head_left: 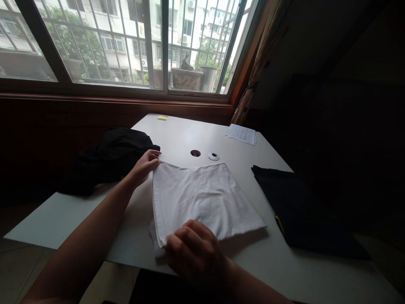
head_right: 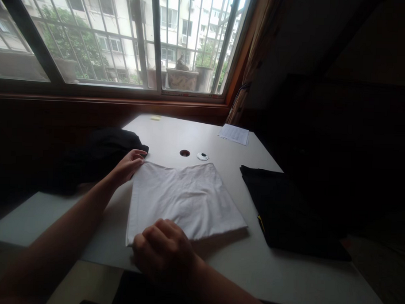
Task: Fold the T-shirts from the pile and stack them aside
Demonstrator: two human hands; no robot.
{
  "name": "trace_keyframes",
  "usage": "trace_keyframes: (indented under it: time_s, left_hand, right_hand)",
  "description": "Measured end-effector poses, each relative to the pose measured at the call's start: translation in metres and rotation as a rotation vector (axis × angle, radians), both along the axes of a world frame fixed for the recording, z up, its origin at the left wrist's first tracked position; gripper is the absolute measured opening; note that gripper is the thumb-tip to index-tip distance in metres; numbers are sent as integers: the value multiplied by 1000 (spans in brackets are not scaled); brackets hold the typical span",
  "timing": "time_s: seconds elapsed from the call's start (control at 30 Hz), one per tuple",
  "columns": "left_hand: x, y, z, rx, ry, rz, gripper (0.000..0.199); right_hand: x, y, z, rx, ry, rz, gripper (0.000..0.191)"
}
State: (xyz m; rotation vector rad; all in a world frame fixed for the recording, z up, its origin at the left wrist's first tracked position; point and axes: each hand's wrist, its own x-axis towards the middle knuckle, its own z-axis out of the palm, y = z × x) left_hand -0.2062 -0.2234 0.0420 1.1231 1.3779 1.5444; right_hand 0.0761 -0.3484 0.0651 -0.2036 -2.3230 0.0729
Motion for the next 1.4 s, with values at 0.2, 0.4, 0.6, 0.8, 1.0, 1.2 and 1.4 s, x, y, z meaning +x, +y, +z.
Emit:
trace_keyframes:
  time_s: [0.2, 0.4, 0.6, 0.8, 1.0, 1.2, 1.4]
  left_hand:
    - [0, -2, -3, 8, 111, 33, 38]
    - [-7, -3, -8, 7, 485, 84, 31]
    - [-12, -1, -20, 105, 850, 33, 29]
    - [-13, 0, -27, 65, 962, -36, 28]
    - [-16, 0, -29, 58, 1007, -20, 32]
    - [2, -6, -18, 174, 1153, -18, 35]
    - [50, -11, -16, 326, 1240, -353, 41]
  right_hand:
    - [-4, -3, -9, 6, -61, 1, 11]
    - [-9, -5, -24, 28, -185, 19, 9]
    - [-14, -4, -27, 29, -247, 30, 12]
    - [-13, -3, -37, 37, -369, 82, 14]
    - [-13, -3, -37, 45, -377, 96, 17]
    - [-6, -5, -30, -15, -366, 161, 13]
    - [26, 31, -9, -193, -324, 139, 11]
